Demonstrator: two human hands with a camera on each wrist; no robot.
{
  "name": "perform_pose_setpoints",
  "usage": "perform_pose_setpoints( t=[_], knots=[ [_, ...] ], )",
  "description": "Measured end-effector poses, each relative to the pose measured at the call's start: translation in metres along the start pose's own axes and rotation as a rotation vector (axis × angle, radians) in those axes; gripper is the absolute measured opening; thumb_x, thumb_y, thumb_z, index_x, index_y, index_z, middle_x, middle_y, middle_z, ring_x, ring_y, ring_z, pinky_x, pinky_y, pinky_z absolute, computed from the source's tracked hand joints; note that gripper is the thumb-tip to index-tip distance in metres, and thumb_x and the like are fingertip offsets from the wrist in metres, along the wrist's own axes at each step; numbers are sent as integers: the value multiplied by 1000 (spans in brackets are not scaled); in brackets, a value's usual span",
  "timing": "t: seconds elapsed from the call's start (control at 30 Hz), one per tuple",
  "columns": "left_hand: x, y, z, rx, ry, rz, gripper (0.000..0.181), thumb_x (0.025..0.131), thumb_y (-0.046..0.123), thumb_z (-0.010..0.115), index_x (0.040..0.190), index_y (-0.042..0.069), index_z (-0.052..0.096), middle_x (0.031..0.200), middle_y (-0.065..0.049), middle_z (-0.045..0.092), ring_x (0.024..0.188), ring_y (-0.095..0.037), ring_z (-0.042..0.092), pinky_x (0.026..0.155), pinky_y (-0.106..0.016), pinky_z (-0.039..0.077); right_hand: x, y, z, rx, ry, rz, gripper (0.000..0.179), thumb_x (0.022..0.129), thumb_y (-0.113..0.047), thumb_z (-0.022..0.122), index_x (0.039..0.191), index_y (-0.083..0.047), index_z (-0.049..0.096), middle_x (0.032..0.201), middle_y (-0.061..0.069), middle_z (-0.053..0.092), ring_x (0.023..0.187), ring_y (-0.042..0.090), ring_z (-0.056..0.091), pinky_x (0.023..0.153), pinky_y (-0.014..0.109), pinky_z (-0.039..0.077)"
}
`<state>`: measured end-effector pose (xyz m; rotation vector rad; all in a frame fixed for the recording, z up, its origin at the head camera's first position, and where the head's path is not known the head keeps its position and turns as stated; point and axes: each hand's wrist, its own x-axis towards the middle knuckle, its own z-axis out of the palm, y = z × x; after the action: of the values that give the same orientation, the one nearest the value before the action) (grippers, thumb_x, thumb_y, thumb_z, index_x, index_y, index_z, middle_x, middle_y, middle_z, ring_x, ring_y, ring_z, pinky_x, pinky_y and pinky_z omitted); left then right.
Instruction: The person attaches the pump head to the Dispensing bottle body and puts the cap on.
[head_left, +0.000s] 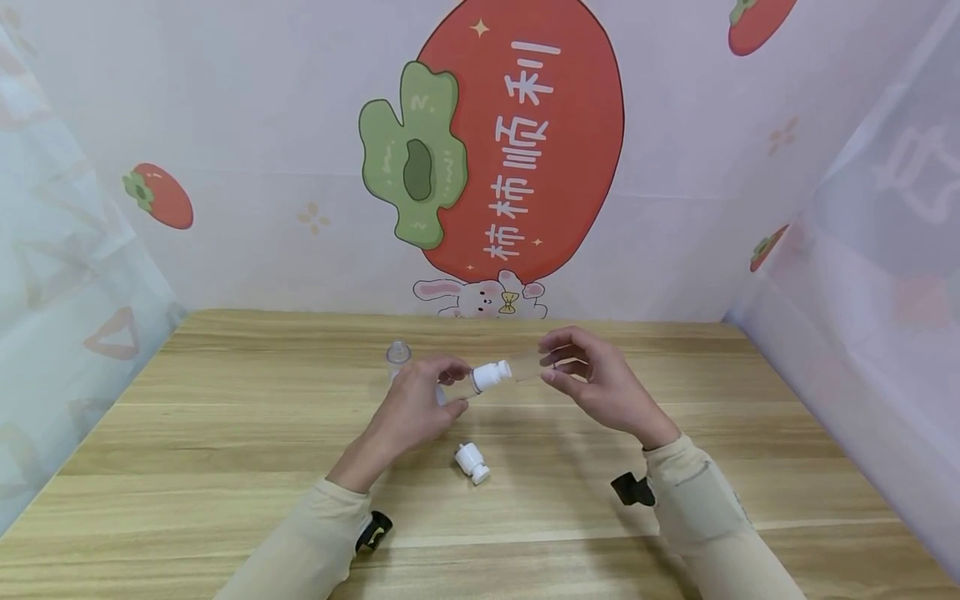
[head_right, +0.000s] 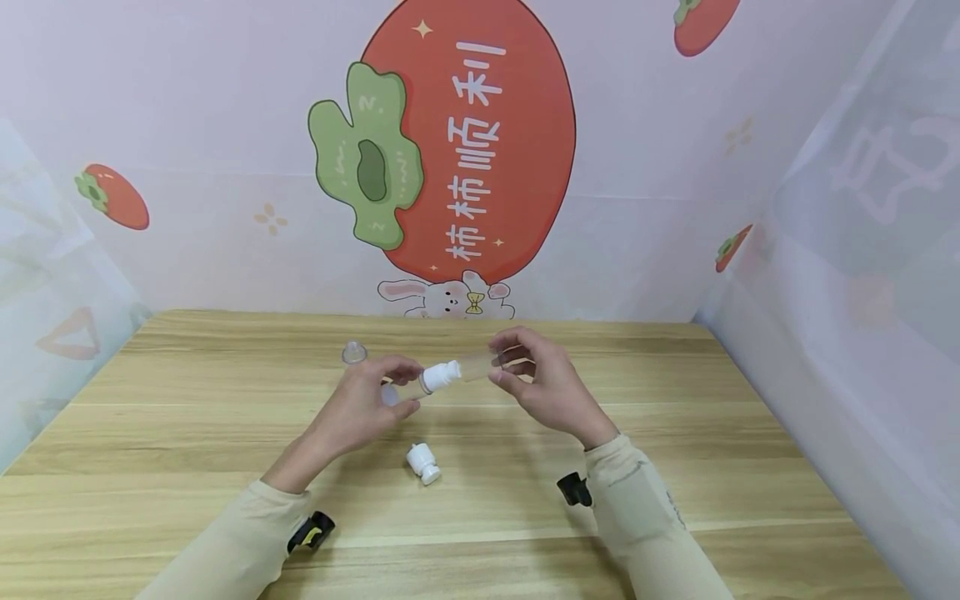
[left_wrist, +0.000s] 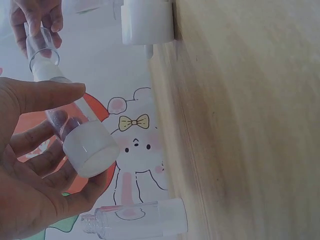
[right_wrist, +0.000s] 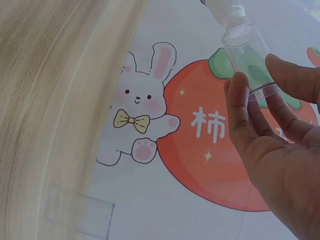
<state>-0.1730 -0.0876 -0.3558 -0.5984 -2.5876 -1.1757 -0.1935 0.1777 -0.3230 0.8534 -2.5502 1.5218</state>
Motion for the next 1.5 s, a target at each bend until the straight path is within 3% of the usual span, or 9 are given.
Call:
perform_pose_setpoints(
  t=[0.77,1.5],
  knots=[
    [0,4,-1,18,18,41,33,76,-6,83,106,1,73,104,-13,72,93,-30,67,84,-41,57,0,-5,6,9,-18,-13,32,91,5,71,121,2,60,115,11,64,106,35,65,87,35,57],
    [0,6,-2,12,15,67,33,74,-5,85,104,2,73,101,-12,72,90,-30,67,82,-41,56,0,-5,12,-21,-49,-7,32,93,1,71,122,1,59,117,11,63,100,25,69,84,42,58]
  ],
)
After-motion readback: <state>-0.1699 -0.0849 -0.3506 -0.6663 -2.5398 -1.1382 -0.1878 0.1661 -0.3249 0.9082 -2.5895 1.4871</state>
